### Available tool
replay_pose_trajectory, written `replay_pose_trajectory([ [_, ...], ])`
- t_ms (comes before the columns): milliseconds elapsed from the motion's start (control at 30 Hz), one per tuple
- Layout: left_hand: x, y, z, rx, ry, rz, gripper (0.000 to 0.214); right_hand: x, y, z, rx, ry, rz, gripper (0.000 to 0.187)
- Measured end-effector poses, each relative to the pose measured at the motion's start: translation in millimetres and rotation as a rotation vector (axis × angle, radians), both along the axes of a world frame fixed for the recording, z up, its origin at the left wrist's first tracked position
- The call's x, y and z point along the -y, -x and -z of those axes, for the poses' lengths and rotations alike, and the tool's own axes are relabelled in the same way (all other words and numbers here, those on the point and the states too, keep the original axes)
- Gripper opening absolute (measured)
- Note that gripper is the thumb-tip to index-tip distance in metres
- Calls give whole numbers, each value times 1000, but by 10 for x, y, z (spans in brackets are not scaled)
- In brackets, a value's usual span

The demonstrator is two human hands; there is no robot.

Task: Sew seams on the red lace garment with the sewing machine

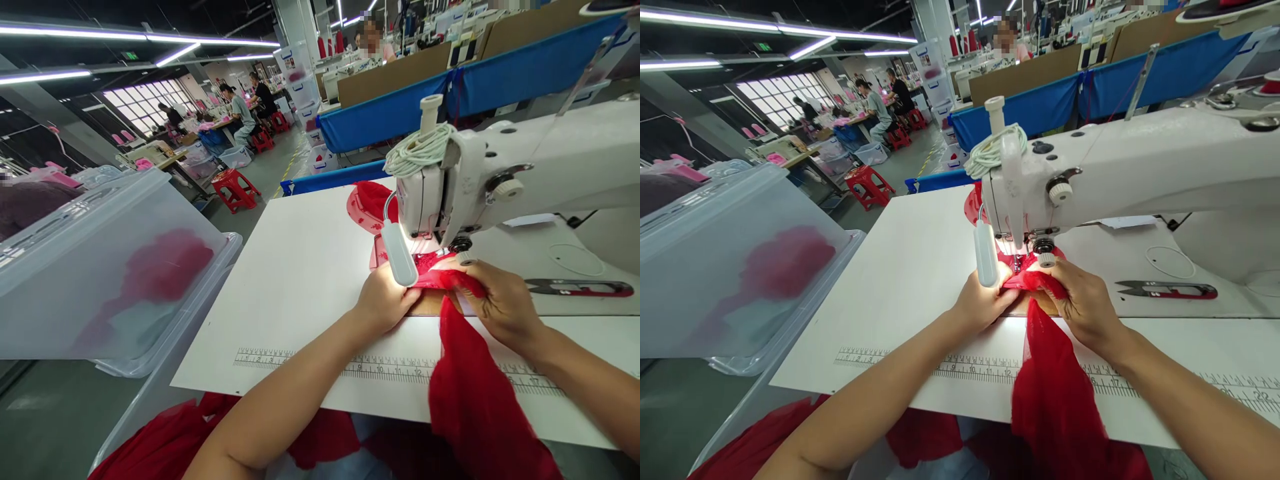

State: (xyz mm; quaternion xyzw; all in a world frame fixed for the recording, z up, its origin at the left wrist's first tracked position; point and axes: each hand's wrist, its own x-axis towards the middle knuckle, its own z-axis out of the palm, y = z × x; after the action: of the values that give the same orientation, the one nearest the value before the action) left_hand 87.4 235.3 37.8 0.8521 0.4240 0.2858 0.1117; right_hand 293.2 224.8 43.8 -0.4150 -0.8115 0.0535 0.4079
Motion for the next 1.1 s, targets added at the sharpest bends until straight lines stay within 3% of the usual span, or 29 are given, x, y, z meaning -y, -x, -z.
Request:
replay_pose_trajectory([
  [200,31,71,5,-294,-283,50,21,-1,-54,54,-125,173,-287,28],
  [333,65,95,-12,-369,-430,111,22,-24,-119,104,17,120,-400,27],
  [433,93,86,-2,-396,-482,112,26,-9,-128,115,104,64,-389,30],
  [533,146,80,-29,-429,-441,104,24,22,-109,132,187,24,-313,35],
  [633,223,86,-143,-471,-274,139,20,45,-89,159,247,-3,-262,36],
  [767,301,85,-328,-499,-81,159,40,57,-78,186,286,-16,-231,34],
  [867,316,84,-373,-495,-65,159,47,60,-79,196,316,-27,-231,36],
  [1000,297,103,-313,-440,-117,148,92,59,-72,222,307,-32,-244,35],
  [1100,277,134,-263,-438,-131,126,98,63,-55,255,263,-10,-275,30],
])
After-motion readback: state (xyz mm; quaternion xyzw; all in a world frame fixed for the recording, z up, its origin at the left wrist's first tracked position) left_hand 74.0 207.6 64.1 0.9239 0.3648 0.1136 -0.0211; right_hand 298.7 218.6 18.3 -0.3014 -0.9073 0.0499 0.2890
